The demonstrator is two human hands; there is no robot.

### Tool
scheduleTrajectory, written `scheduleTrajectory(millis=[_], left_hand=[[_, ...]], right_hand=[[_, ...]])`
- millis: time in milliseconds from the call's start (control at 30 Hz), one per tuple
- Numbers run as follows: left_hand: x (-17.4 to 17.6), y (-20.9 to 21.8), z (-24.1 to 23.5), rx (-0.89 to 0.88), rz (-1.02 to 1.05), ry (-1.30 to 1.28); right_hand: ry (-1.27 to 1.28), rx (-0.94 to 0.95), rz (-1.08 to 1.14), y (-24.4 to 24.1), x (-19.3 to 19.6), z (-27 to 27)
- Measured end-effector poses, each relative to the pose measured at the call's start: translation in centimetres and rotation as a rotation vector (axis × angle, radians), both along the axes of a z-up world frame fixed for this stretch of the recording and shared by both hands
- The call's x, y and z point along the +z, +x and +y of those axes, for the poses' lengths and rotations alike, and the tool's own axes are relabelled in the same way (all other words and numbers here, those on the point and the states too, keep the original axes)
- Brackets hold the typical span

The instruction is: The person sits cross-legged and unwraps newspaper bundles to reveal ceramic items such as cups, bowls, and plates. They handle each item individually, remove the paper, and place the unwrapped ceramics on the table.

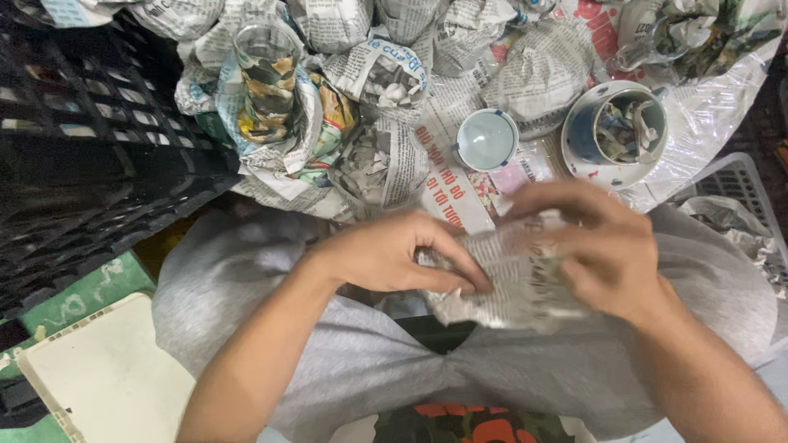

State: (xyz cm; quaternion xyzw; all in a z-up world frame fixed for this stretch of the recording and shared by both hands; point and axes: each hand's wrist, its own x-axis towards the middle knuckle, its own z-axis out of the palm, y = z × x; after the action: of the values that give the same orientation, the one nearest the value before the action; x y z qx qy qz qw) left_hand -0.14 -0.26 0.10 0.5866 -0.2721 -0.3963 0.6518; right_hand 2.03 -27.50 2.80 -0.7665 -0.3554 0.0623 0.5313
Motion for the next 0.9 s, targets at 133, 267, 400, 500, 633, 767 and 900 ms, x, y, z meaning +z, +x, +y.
scheduleTrajectory(millis=[133, 267, 400, 500, 633, 767, 900], left_hand=[[0.5, -0.6, -0.7, 0.132, -0.192, 0.198], [-0.3, -0.3, -1.6, 0.298, -0.291, 0.368], [-1.8, -0.6, -2.1, 0.482, -0.553, 0.194], [-2.5, -1.3, -1.9, 0.492, -0.344, 0.177], [-2.7, -1.6, -0.8, 0.395, 0.180, -0.044], [-3.6, -1.4, -0.6, 0.377, 0.630, -0.171], [-4.7, -1.1, -1.7, 0.504, 0.447, 0.043]], right_hand=[[0.269, -0.350, 0.660, 0.4, -0.6, 1.0], [0.184, -0.392, 1.093, 1.0, -1.2, 1.8], [-0.186, -0.082, 0.205, -0.6, -1.0, 2.1], [-0.266, 0.031, -0.201, -1.5, -1.8, 3.2], [-0.370, 0.142, -0.313, -1.6, -1.8, 3.7], [-0.341, 0.172, -0.110, -1.5, -1.5, 3.2], [-0.318, 0.167, -0.051, -0.8, -1.5, 2.1]])
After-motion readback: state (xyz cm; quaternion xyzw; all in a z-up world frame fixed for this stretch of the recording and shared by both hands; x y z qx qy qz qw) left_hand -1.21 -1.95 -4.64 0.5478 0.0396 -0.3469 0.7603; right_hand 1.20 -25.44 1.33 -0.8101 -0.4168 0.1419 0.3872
